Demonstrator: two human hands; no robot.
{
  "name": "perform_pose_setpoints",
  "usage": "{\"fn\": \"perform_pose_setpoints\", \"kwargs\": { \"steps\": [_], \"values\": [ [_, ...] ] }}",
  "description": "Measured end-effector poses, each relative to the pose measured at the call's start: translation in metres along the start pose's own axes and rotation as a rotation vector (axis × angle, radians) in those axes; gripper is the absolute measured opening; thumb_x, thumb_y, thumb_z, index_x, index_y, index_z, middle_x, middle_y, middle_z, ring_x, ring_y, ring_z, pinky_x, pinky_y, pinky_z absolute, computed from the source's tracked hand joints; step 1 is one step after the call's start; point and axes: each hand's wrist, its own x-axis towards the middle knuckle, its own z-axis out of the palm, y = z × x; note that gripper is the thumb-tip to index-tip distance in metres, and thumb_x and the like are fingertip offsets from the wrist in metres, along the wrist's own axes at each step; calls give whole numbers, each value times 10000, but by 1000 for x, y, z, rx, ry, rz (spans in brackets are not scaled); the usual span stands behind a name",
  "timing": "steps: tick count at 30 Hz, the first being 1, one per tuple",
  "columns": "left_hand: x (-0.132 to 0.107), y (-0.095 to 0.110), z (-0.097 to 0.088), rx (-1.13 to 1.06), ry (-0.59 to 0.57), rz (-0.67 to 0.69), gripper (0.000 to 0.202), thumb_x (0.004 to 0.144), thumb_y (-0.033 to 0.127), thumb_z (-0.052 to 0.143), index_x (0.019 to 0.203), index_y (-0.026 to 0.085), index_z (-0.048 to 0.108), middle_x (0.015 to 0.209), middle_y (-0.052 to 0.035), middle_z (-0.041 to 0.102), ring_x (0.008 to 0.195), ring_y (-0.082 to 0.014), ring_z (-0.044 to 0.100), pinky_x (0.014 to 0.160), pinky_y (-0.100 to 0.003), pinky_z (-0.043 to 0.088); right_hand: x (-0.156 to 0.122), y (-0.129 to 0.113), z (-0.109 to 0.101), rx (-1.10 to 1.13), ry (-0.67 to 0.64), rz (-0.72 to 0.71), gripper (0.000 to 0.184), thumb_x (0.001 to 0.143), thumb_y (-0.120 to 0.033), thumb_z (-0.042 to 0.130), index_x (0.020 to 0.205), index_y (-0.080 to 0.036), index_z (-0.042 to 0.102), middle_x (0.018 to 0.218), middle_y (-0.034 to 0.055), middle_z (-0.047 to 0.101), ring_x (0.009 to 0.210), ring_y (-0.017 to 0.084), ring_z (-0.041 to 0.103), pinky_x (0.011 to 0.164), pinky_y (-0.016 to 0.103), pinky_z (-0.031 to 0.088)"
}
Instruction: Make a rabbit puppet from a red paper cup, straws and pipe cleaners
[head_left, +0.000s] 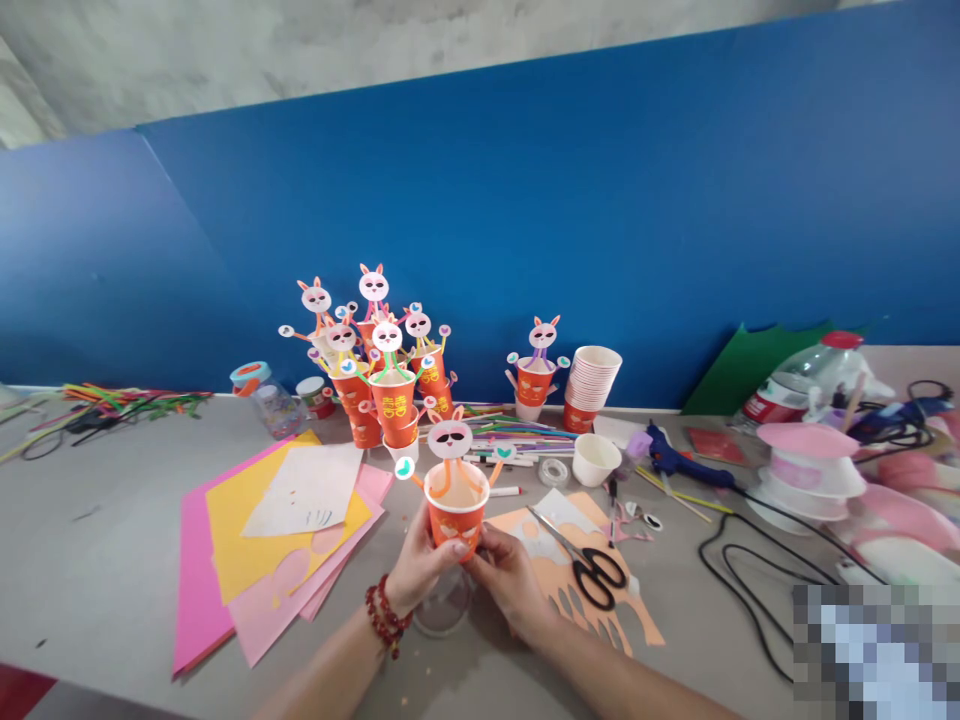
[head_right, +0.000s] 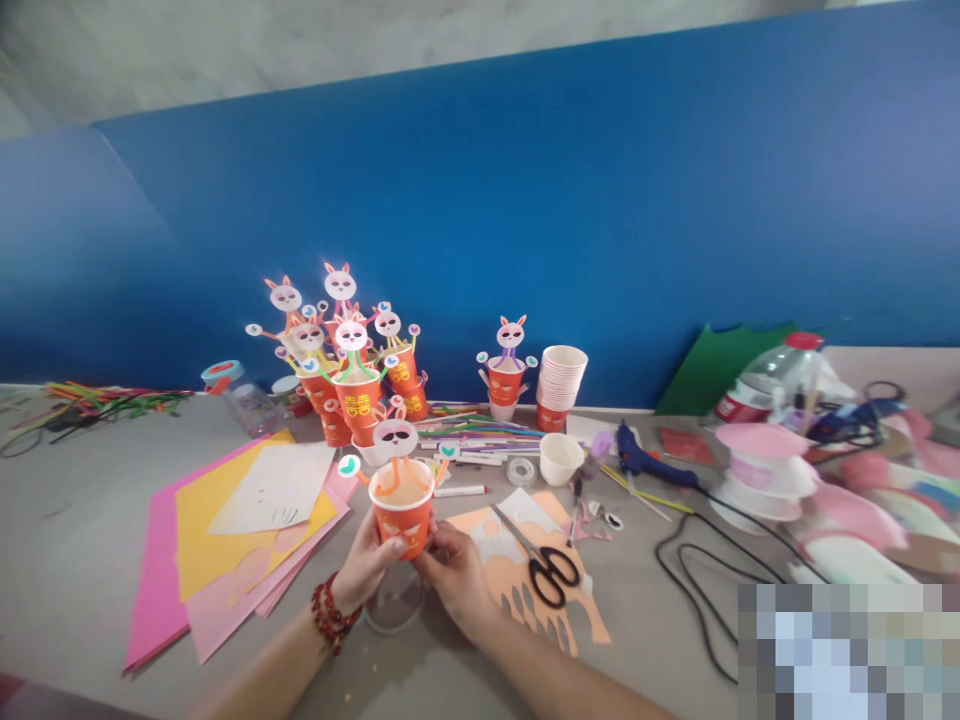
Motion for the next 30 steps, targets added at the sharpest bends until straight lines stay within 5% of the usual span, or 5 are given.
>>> {"fn": "perform_pose_setpoints", "kwargs": {
  "steps": [10,18,26,30],
  "values": [
    [2,-2,-3,-29,-31,4,472,762,453,749,1108,171,595,956,-97,706,833,-238,677,784,-380,546,1,9,-3,-65,-1,32,386,792,-571,698,744,-189,726,760,39,668,728,203,595,698,297,488],
    [9,-9,-8,-50,79,-56,440,800,510,692,1061,169,599,871,-76,703,775,-215,666,735,-348,542,2,8,-9,-144,48,32,470,904,-567,547,675,-181,685,716,35,610,673,176,559,622,268,457],
    [10,-20,-14,-25,61,-54,430,817,484,686,1099,172,597,876,-77,700,815,-229,665,756,-354,534,0,11,-7,-316,-17,-6,129,874,-302,615,842,-202,691,804,41,661,760,206,603,693,283,480],
    [10,-23,-15,-11,76,-46,413,807,460,708,1086,169,615,910,-79,701,812,-214,654,762,-338,526,-1,9,-6,-360,-53,-21,139,887,-251,586,886,-197,713,849,56,688,806,219,624,741,302,486]
  ]
}}
